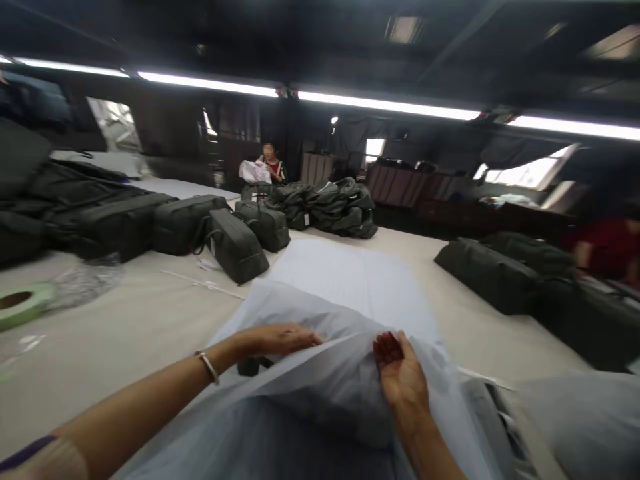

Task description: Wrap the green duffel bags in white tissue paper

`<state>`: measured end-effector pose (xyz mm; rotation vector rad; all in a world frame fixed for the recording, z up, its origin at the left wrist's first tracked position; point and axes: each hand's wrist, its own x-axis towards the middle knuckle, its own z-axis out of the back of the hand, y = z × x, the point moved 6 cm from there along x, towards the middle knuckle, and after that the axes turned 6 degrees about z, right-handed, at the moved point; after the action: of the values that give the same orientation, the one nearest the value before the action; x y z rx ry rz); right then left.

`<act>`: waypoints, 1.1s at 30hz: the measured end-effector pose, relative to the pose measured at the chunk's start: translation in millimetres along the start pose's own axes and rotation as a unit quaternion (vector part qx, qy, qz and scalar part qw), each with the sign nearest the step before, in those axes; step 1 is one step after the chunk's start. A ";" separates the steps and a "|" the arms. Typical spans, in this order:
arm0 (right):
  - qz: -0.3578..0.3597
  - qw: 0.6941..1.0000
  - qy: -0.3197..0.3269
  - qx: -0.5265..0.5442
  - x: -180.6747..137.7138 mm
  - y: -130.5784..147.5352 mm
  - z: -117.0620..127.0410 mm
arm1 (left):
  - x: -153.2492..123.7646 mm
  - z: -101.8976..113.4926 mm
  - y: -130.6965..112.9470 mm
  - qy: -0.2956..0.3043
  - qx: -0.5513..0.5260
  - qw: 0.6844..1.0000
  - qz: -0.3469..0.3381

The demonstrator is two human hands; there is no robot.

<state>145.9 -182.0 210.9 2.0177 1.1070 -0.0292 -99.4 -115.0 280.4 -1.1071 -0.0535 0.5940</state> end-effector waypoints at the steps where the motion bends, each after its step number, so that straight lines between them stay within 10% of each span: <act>1: -0.017 1.000 -0.001 0.012 4.3 -1.7 3.9 | -20.1 6.2 0.2 -0.008 -0.001 0.999 0.036; 7: -0.063 0.998 -0.002 0.030 20.7 -9.0 22.4 | -149.9 -11.0 19.7 -0.220 0.198 0.936 0.189; 11: -0.055 0.998 -0.022 0.005 20.2 -7.3 24.4 | -173.7 -11.7 45.4 -0.339 0.297 0.868 0.209; 17: -0.007 0.998 -0.069 -0.005 12.5 0.8 22.6 | -133.5 83.9 42.8 -0.404 0.308 0.851 0.134; 23: 0.060 0.993 -0.106 -0.009 0.0 5.8 13.8 | -47.5 151.7 96.5 -0.389 0.330 0.840 0.183; 29: 0.107 0.988 -0.109 -0.030 -4.0 6.3 1.1 | -16.5 105.3 5.4 -0.528 0.331 0.779 -0.072; 33: 0.131 0.986 -0.096 -0.034 -5.6 5.8 -3.8 | 59.4 23.3 -55.0 -0.336 0.280 0.876 -0.202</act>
<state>145.3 -185.0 219.3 2.0362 0.7080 -0.0496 -33.6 -84.6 323.4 -0.2659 -0.6633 0.5400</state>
